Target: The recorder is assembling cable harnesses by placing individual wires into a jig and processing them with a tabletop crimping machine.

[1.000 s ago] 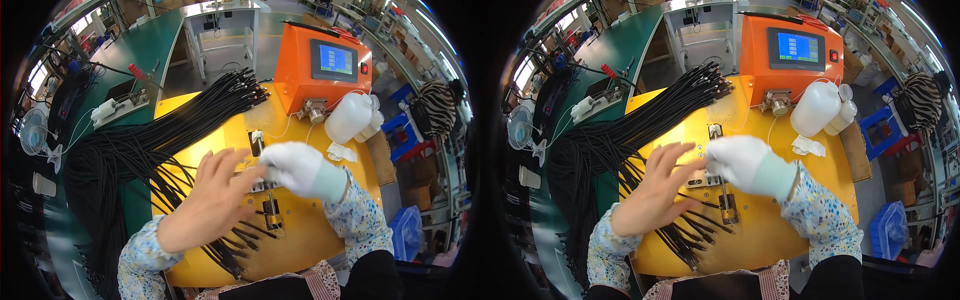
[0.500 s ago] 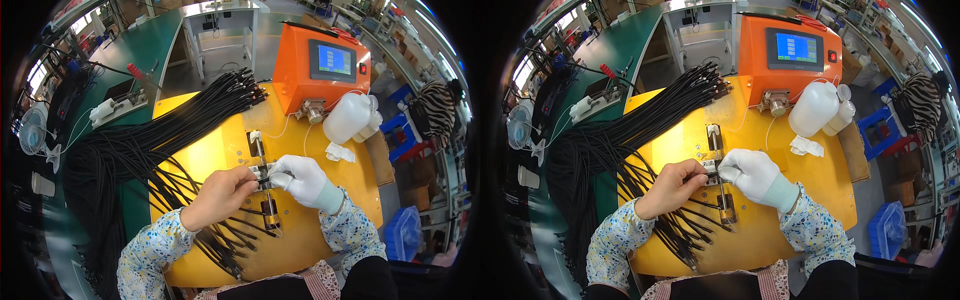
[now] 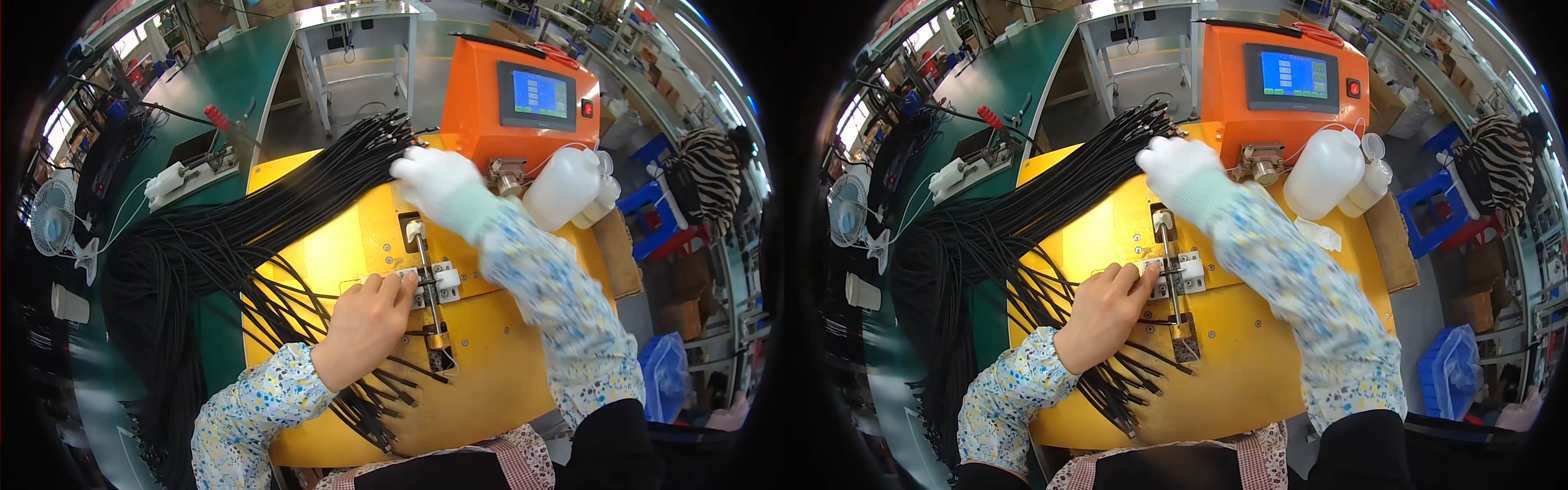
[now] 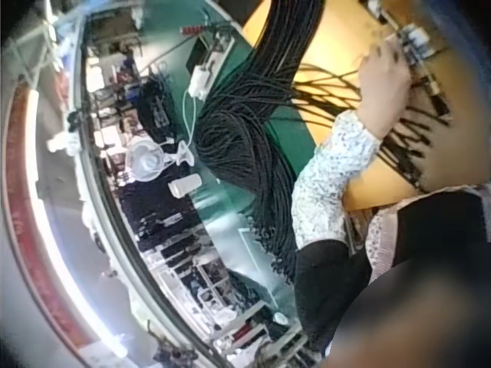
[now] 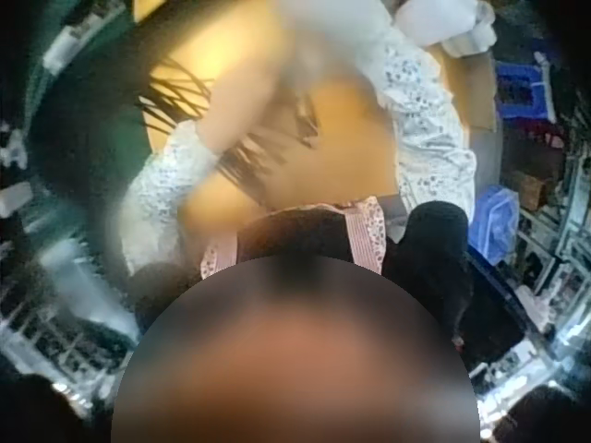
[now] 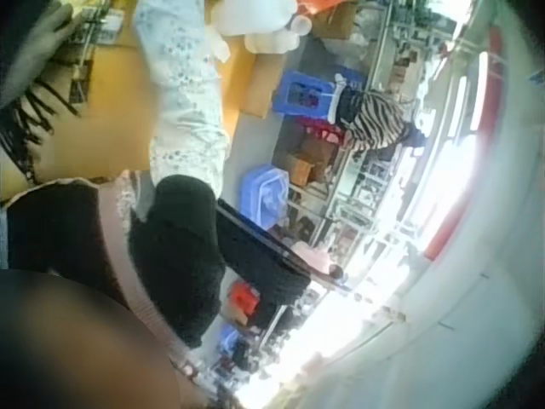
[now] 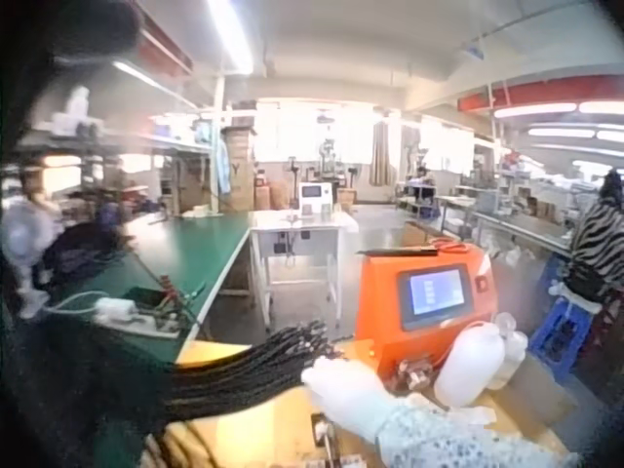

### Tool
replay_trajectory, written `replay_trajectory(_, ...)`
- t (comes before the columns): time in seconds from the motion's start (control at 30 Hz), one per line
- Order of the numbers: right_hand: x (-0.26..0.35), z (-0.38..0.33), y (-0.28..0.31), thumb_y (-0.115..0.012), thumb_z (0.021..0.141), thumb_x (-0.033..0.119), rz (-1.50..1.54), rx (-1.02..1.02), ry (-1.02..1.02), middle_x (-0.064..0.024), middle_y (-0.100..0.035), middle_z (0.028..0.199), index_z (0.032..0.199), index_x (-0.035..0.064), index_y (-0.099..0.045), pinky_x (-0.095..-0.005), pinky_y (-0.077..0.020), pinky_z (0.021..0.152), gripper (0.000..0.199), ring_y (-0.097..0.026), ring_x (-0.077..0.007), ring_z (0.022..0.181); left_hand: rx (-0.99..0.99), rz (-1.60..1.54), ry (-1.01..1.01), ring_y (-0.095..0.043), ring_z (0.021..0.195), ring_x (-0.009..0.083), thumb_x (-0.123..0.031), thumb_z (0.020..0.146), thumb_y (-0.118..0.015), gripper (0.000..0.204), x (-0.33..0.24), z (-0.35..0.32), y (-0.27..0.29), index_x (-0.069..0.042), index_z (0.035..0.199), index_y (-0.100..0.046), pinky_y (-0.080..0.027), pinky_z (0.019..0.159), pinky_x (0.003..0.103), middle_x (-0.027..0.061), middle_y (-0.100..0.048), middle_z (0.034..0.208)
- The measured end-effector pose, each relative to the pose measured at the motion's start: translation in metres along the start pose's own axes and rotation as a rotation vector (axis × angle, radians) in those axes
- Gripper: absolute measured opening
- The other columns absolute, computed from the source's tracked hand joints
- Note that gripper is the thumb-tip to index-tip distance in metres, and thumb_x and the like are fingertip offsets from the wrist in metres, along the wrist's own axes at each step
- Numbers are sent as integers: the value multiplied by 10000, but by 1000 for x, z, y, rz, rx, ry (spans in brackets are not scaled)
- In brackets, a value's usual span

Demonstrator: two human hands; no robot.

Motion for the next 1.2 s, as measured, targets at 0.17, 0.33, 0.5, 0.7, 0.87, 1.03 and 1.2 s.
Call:
replay_trajectory(0.17, 7, 49, -76, -620, 788, 116, -431, 352, 179, -76, -678, 837, 858, 82, -702, -373, -536, 724, 113, -672, -258, 831, -69, -28, -2, -524, 700, 175, -41, 735, -605, 423, -3, 3, -2, 21, 1153, -602, -464, 582, 289, 52, -469, 772)
replay_trajectory(0.33, 20, 39, -74, -599, 787, 113, -486, 401, 331, -82, -685, 808, 825, 56, -712, -363, -533, 691, 132, -680, -243, 780, -19, -53, 12, -549, 765, 183, -59, 743, -603, 395, 2, 0, -3, 41, 1125, -608, -471, 598, 288, 60, -506, 801)
replay_trajectory(0.5, 21, 33, -8, -594, 773, 110, -357, -40, 282, -49, -604, 780, 813, 98, -610, -344, -495, 686, 45, -631, -223, 763, -65, -130, 29, -536, 687, 192, -51, 716, -671, 421, 12, 1, -1, -17, 1133, -621, -470, 596, 301, 44, -526, 784)
replay_trajectory(0.7, 37, -3, 57, -587, 770, 94, -289, -141, 262, -37, -553, 783, 840, 107, -565, -346, -489, 669, 74, -591, -222, 784, -47, -206, 152, -577, 703, 221, -74, 718, -722, 323, 30, 2, -1, -41, 1031, -650, -484, 623, 337, 59, -587, 798)
replay_trajectory(0.87, 34, -25, 73, -615, 778, 116, -160, -209, 215, -52, -532, 761, 814, 100, -557, -363, -478, 667, 70, -575, -239, 753, 21, -277, 202, -575, 810, 267, -73, 749, -704, 175, 41, 5, -6, -43, 903, -626, -481, 716, 367, 82, -591, 824)
replay_trajectory(1.03, 17, -38, 82, -691, 766, 147, -101, -260, 56, -68, -539, 761, 797, 90, -561, -375, -469, 661, 145, -579, -256, 745, 110, -292, 173, -559, 905, 282, -68, 761, -695, 162, 38, 6, -9, -30, 900, -621, -473, 780, 372, 93, -594, 870)
replay_trajectory(1.2, 9, -67, 69, -701, 769, 96, 286, -198, -29, -88, -576, 772, 826, 46, -590, -366, -478, 668, 134, -596, -268, 745, 469, -836, -38, -563, 996, 321, -117, 825, -680, 241, 13, -4, 6, 14, 1013, -607, -463, 890, 376, 133, -598, 987)
Point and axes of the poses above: each hand's wrist, its own z-axis towards the middle knuckle, its own y-axis out of the back of the hand, x = y × z, the point moved 9 cm from there along z, towards the middle knuckle
